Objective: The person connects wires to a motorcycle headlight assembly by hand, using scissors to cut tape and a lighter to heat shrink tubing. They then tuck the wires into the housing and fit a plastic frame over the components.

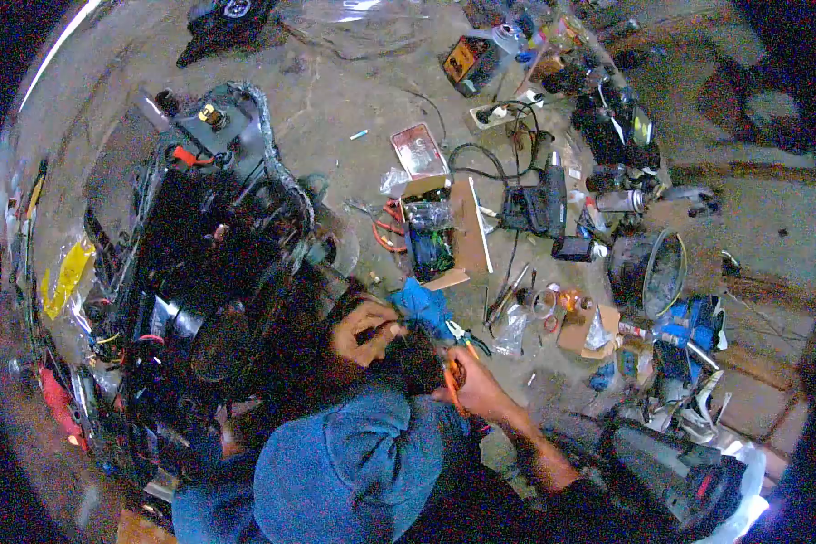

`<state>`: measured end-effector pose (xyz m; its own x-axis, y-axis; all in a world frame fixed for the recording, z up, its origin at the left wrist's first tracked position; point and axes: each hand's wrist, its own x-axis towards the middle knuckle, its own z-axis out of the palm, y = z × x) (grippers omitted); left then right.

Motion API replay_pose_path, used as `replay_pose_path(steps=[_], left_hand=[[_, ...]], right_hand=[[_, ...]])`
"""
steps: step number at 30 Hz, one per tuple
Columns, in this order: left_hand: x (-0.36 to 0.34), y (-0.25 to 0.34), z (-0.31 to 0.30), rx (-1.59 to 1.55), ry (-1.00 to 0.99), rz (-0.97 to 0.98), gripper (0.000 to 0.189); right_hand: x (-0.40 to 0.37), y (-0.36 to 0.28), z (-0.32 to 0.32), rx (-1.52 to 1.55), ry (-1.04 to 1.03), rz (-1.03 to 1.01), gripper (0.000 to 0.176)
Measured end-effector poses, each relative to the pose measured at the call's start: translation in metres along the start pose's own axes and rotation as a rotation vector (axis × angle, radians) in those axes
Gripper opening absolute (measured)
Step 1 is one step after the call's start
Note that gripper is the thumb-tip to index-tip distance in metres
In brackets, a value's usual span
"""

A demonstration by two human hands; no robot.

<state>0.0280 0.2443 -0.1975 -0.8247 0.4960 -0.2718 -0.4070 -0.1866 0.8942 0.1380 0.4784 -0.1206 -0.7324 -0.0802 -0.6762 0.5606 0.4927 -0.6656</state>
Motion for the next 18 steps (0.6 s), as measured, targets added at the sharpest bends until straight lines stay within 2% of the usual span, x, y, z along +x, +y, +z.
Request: replay_pose_path(steps=[3, 4, 7, 10, 13, 18], left_hand=[[-0.001, -0.005, 0.007, -0.003, 0.085, 0.024, 0.016], [-0.001, -0.006, 0.007, 0.037, 0.073, 0.035, 0.017], [-0.001, -0.004, 0.006, 0.112, 0.063, 0.062, 0.022], [-0.001, 0.000, 0.010, 0.108, 0.092, 0.052, 0.030], [-0.003, 0.012, 0.011, 0.117, 0.081, 0.022, 0.039], [-0.003, 0.020, 0.014, 0.050, 0.055, 0.066, 0.047]], right_hand=[[0.006, 0.004, 0.014, 0.225, -0.016, 0.094, 0.056], [0.006, -0.003, 0.018, 0.185, 0.011, 0.027, 0.045], [0.014, -0.012, 0.021, 0.035, -0.009, -0.027, 0.039], [0.017, -0.021, 0.025, 0.117, 0.028, -0.092, 0.039], [0.019, -0.021, 0.022, 0.046, 0.034, -0.132, 0.039], [0.018, -0.027, 0.019, 0.038, 0.045, -0.114, 0.039]])
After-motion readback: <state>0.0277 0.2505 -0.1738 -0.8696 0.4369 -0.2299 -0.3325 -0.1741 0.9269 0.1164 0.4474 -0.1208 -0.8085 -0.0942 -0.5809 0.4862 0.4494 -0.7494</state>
